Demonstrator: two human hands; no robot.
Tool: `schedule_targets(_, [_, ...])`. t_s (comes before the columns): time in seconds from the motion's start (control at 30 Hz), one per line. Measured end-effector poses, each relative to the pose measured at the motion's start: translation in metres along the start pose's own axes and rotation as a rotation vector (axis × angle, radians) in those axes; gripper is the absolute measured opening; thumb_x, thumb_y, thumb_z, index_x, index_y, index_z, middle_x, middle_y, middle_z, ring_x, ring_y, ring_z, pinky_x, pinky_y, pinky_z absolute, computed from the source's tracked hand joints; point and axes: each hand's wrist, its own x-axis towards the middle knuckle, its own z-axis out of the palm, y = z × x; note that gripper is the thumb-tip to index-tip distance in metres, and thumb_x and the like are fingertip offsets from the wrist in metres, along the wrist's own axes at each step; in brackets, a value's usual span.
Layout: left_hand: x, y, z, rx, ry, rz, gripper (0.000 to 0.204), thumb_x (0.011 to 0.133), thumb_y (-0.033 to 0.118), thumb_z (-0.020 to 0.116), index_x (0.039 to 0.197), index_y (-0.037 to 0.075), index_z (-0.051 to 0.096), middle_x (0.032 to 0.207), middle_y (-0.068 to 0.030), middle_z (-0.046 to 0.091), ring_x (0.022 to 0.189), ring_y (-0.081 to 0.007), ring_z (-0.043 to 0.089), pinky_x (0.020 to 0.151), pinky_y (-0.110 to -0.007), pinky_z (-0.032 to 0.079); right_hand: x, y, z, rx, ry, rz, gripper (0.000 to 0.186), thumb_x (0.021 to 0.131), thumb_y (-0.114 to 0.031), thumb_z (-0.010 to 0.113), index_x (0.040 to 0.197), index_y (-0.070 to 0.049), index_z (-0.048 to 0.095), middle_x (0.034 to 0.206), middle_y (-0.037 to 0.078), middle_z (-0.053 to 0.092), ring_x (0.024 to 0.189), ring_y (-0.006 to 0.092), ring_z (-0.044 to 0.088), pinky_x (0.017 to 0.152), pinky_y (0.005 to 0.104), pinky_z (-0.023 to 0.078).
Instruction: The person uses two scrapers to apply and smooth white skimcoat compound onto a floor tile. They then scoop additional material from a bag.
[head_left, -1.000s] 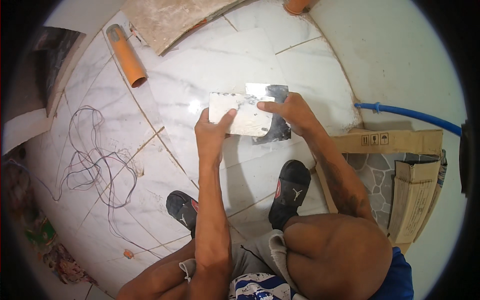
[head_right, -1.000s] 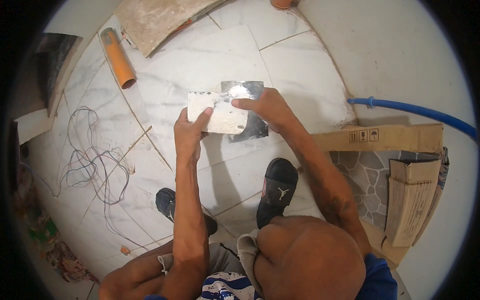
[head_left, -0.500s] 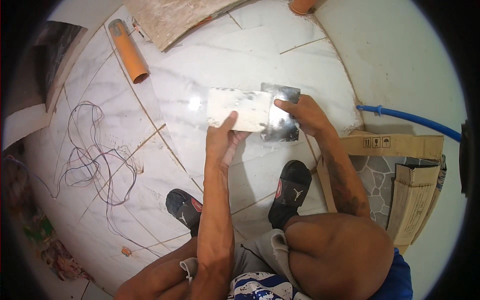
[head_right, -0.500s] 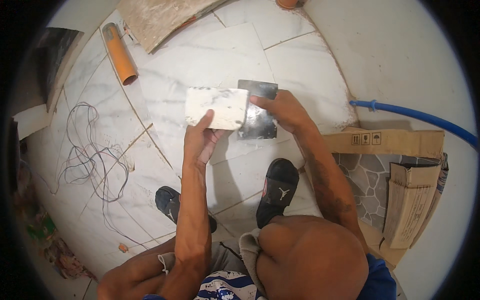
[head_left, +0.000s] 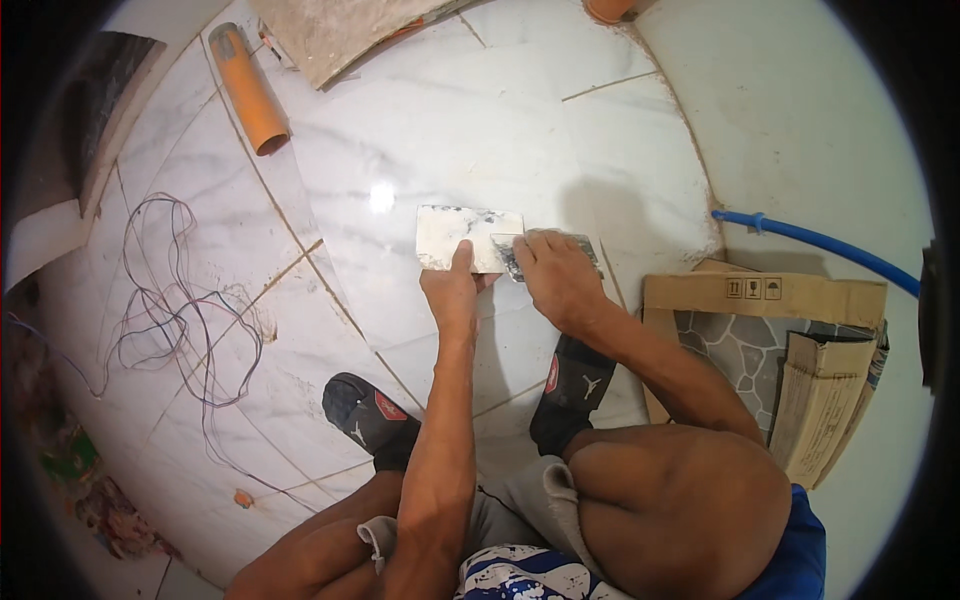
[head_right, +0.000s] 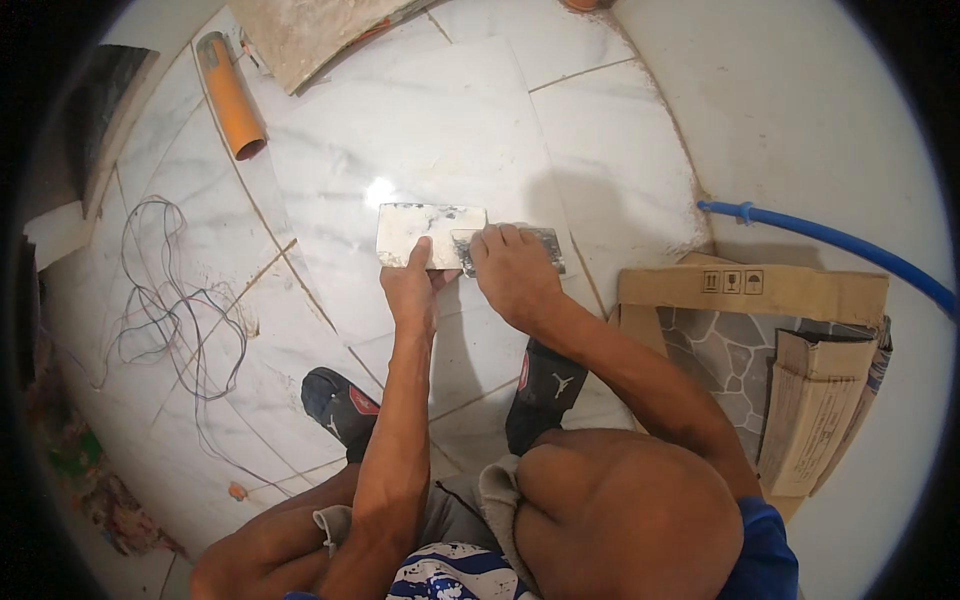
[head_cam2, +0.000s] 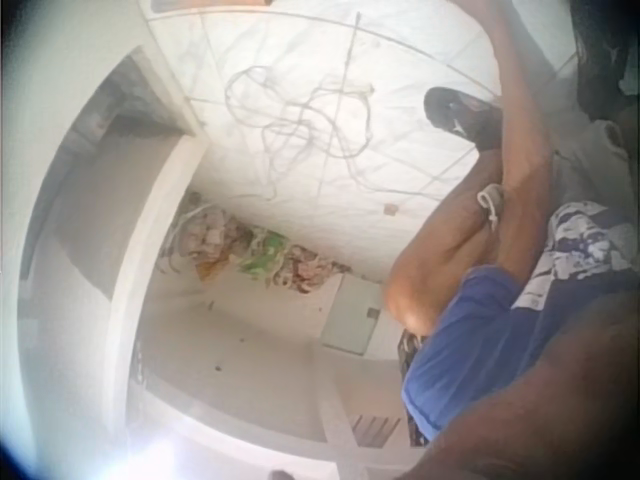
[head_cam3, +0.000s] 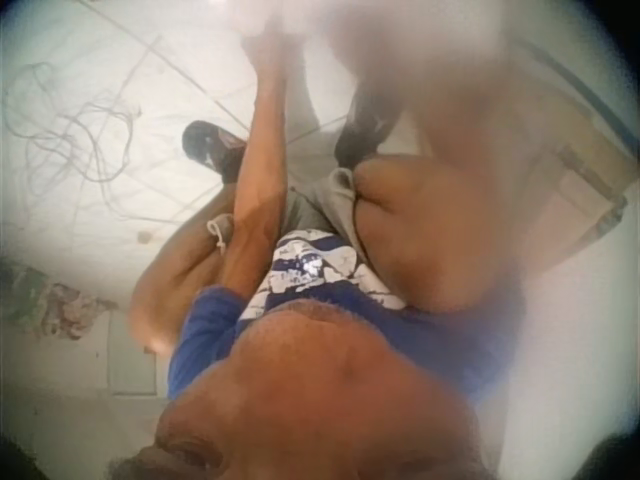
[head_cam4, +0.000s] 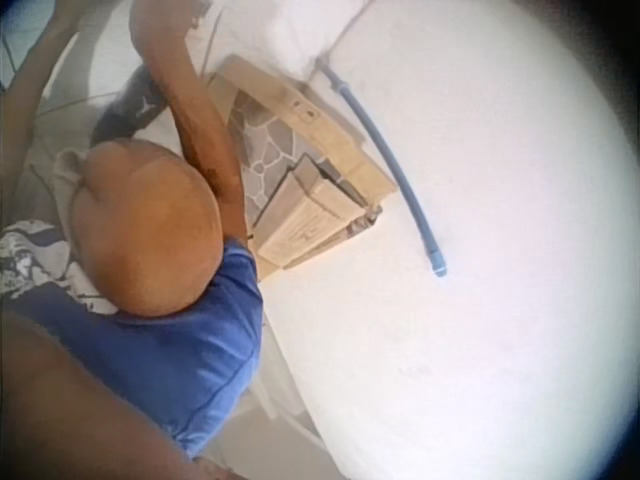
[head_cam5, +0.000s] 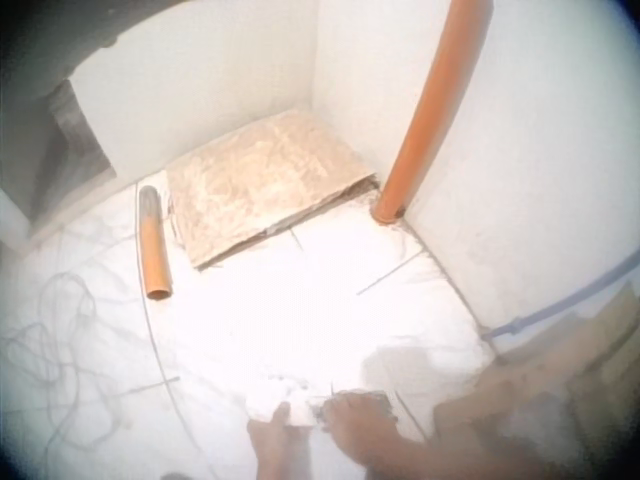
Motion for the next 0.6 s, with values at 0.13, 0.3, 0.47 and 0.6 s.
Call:
schedule_targets(0.13, [-0.002,0.001,-0.001,0.019,0.064,0.050,0.027,0.093,0.006,0.057,0.117,-0.006,0.055,0.103,-0.0145,0.066,0.079,-0.0206,0.067,0.059,-0.030,0.059,-0.003,-0.014,-0.008,0.101,-0.119,0.034,0.039,0.082,-0.004,0.052,0.120,0.004,0.055,0.113,0.017,0.057,0.108,0.0327,0.055,0.091,0.0427,0.046])
schedule_targets(0.3, [0.002,-0.006,-0.003,0.052,0.063,0.054,0.031,0.092,0.007,0.059,0.119,-0.006,0.054,0.104,-0.0143,0.066,0.081,-0.0211,0.067,0.058,-0.032,0.060,0.013,-0.002,0.006,0.092,-0.133,0.017,0.040,0.083,-0.007,0.052,0.122,0.003,0.055,0.111,0.015,0.059,0.101,0.0309,0.056,0.085,0.0416,0.048])
schedule_targets(0.47, [0.006,-0.007,-0.004,0.035,0.057,0.101,0.031,0.092,0.007,0.058,0.120,-0.007,0.054,0.105,-0.0156,0.065,0.083,-0.0219,0.067,0.059,-0.034,0.060,0.019,-0.006,0.004,-0.004,-0.285,0.063,0.036,0.084,-0.009,0.052,0.118,0.003,0.057,0.103,0.014,0.060,0.095,0.0291,0.058,0.080,0.0412,0.049])
schedule_targets(0.6, [-0.002,-0.004,0.004,0.053,0.048,0.081,0.030,0.092,0.006,0.058,0.117,-0.008,0.055,0.105,-0.0168,0.065,0.083,-0.0225,0.067,0.058,-0.034,0.060,0.030,0.017,0.010,-0.121,-0.039,-0.010,0.013,0.080,-0.007,0.056,0.090,0.000,0.060,0.093,0.012,0.059,0.087,0.0272,0.059,0.074,0.0398,0.049])
